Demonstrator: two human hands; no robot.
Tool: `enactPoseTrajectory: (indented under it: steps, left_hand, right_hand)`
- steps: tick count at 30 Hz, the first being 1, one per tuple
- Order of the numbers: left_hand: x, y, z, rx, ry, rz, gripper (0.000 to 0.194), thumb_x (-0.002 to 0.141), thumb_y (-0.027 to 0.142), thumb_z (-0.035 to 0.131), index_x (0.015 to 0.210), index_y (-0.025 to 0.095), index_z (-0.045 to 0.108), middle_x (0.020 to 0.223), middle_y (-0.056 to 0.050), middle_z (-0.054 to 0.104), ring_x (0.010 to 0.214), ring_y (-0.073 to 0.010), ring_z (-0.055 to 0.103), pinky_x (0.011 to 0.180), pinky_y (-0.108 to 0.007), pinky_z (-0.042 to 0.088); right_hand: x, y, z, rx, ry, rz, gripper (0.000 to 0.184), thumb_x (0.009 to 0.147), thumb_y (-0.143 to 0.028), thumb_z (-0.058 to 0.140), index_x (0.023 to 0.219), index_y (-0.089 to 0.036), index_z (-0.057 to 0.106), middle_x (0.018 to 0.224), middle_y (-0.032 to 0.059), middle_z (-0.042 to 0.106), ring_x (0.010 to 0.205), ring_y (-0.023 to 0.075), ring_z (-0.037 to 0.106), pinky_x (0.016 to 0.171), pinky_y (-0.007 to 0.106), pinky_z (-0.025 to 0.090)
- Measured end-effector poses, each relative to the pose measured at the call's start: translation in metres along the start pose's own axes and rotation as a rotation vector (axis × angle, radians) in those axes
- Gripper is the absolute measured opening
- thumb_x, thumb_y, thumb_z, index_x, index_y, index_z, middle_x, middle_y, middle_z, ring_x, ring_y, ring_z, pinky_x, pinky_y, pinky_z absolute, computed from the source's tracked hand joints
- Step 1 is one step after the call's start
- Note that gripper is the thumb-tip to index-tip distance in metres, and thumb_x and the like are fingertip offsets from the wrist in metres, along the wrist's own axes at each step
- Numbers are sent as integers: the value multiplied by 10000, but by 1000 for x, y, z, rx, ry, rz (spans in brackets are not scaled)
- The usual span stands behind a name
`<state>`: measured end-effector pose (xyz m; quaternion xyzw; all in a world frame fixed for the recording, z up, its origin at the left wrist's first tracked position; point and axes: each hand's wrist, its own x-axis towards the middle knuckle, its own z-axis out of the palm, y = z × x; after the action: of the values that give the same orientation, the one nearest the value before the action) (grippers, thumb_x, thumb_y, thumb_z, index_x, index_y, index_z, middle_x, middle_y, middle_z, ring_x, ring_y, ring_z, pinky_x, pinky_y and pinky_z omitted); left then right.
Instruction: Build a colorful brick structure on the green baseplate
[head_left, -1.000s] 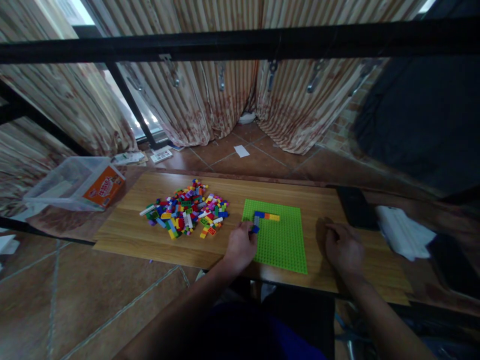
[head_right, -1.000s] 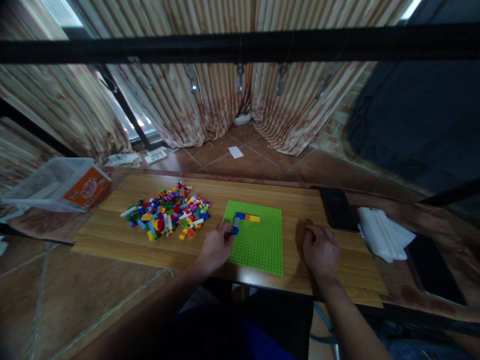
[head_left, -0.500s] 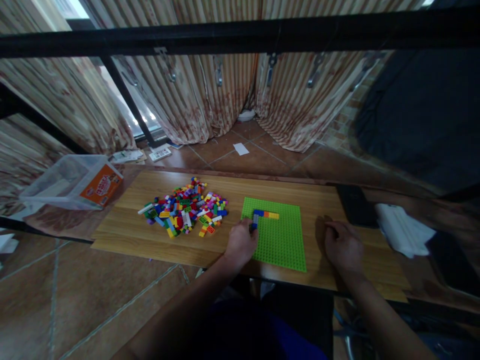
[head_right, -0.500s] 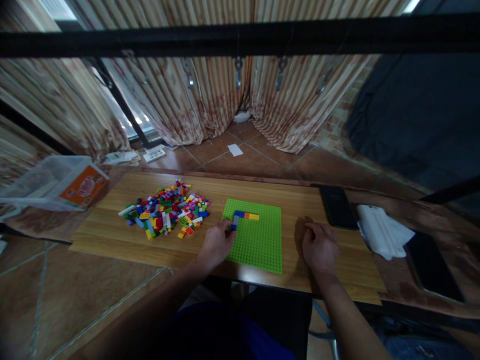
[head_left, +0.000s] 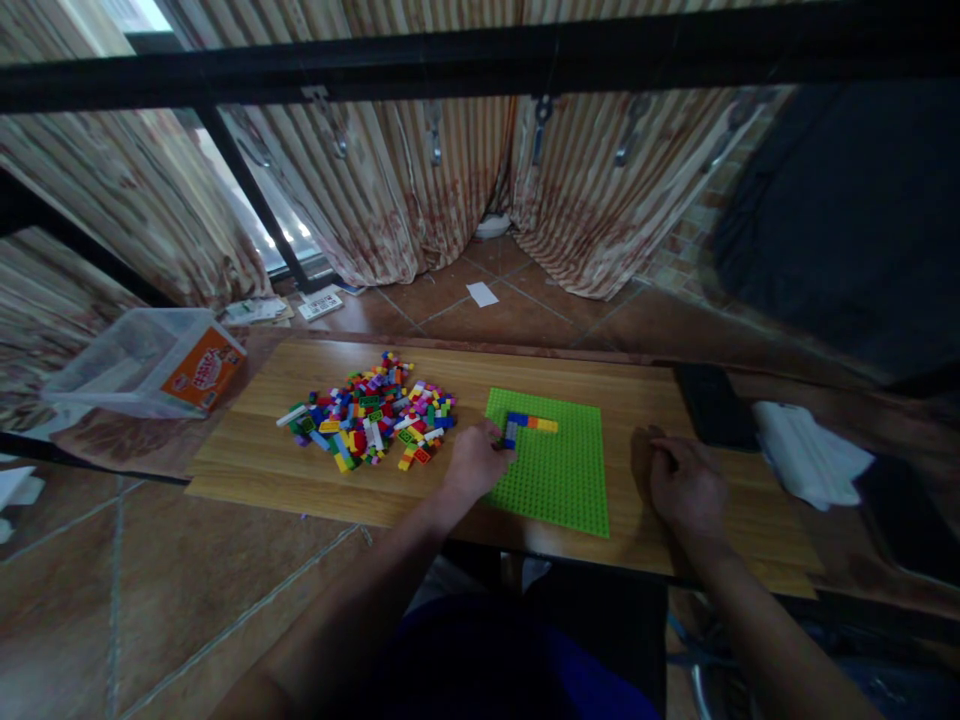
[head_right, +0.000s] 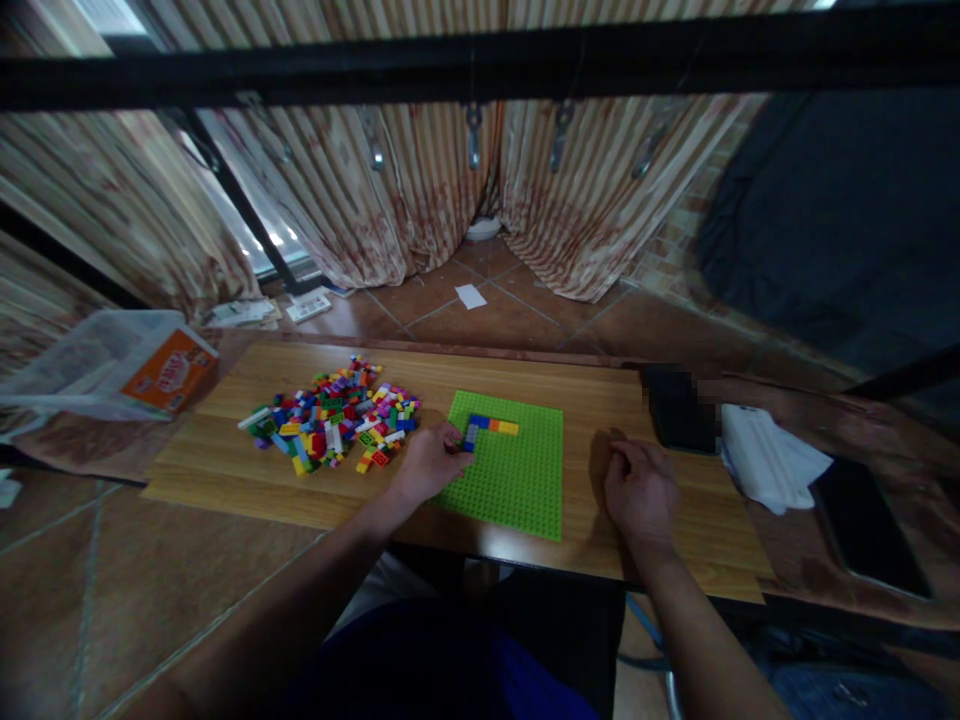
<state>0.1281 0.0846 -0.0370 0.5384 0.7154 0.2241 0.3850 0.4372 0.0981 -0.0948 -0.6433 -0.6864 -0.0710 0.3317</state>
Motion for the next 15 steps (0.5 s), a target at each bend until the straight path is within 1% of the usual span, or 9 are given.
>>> enactPoseTrajectory:
  steps: [4, 7, 10, 12, 15]
  left_hand:
    - [1, 5, -7, -60, -69, -51, 186, 733, 146, 703, 911, 151, 649, 640, 47, 647, 546, -94, 634, 499, -168, 416]
    - [6, 7, -17, -14, -167, -20, 76, 715, 173, 718, 723, 151, 646, 515, 63, 570, 486, -90, 585, 463, -168, 381]
    - [16, 5, -26, 109, -247, 41, 270, 716, 268, 725, 513, 164, 582, 413, 61, 492, 416, -82, 495, 444, -187, 349]
    - [24, 2, -28, 148, -257, 39, 336, 709, 330, 732, 466, 172, 562, 383, 60, 467, 401, -81, 468, 446, -195, 343]
    - [33, -2, -28, 138, -279, 20, 333, 683, 354, 754, 464, 176, 576, 381, 53, 475, 412, -90, 481, 464, -201, 355]
  right_hand:
    - [0, -1, 0, -3, 6, -9, 263, 879, -277, 436, 883, -168, 676, 925, 120, 682, 904, 233, 614, 863, 377, 495]
    - [1, -2, -1, -2, 2, -12, 260, 878, -277, 436, 882, -169, 673, 916, 119, 683, 900, 237, 617, 860, 382, 497]
    - [0, -3, -2, -6, -5, -8, 251, 876, -275, 439, 891, -179, 670, 916, 113, 685, 896, 239, 621, 854, 382, 499]
    - [0, -2, -2, -7, -10, -5, 253, 877, -275, 436, 893, -185, 672, 918, 109, 684, 897, 239, 622, 852, 380, 498]
    - [0, 1, 0, -9, -9, -5, 260, 878, -282, 440, 888, -180, 679, 921, 113, 682, 893, 237, 619, 852, 375, 497]
